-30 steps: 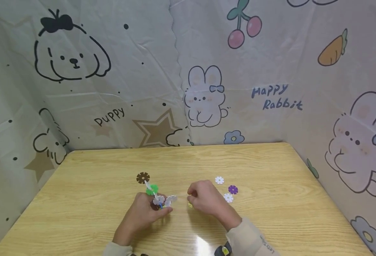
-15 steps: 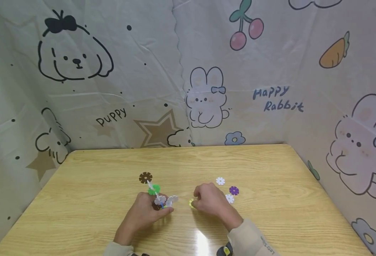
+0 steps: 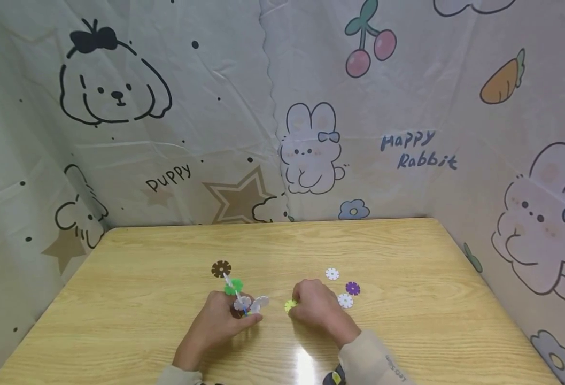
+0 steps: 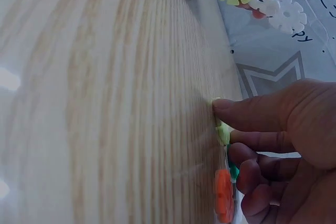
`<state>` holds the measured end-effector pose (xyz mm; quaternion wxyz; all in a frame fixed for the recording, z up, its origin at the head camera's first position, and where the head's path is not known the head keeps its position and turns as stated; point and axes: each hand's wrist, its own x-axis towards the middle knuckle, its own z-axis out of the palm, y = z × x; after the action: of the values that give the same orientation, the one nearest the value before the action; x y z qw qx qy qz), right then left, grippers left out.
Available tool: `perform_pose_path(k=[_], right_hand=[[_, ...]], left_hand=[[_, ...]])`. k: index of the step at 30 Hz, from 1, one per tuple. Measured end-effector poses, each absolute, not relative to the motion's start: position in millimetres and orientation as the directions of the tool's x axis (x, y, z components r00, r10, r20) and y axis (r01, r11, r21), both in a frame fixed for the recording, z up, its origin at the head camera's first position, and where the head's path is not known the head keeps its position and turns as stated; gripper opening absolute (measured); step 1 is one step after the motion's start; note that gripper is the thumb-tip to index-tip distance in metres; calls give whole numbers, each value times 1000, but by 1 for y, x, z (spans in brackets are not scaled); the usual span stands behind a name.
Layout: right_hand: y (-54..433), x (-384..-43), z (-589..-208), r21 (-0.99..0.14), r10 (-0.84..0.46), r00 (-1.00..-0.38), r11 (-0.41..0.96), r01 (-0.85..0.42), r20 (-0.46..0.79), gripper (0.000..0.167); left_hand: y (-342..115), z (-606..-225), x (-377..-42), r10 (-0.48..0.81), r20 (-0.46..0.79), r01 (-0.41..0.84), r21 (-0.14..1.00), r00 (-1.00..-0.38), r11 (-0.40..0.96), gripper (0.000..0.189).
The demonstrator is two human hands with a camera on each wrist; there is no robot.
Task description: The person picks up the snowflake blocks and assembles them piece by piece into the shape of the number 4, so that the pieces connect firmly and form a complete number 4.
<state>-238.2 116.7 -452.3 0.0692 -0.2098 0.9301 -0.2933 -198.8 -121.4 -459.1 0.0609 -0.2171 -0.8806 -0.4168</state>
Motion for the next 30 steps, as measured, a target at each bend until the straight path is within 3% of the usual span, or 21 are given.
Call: perform_pose_path(k=[16, 30], right_hand=[[113, -241, -449, -551, -404, -910, 782, -291, -93, 23], [111, -242, -449, -551, -413, -907, 777, -304, -82, 21]], left_hand=[[-121, -460, -199, 325, 293, 432, 704, -899, 564, 21], [-121, -460, -199, 315, 293, 427, 699, -903, 574, 23]])
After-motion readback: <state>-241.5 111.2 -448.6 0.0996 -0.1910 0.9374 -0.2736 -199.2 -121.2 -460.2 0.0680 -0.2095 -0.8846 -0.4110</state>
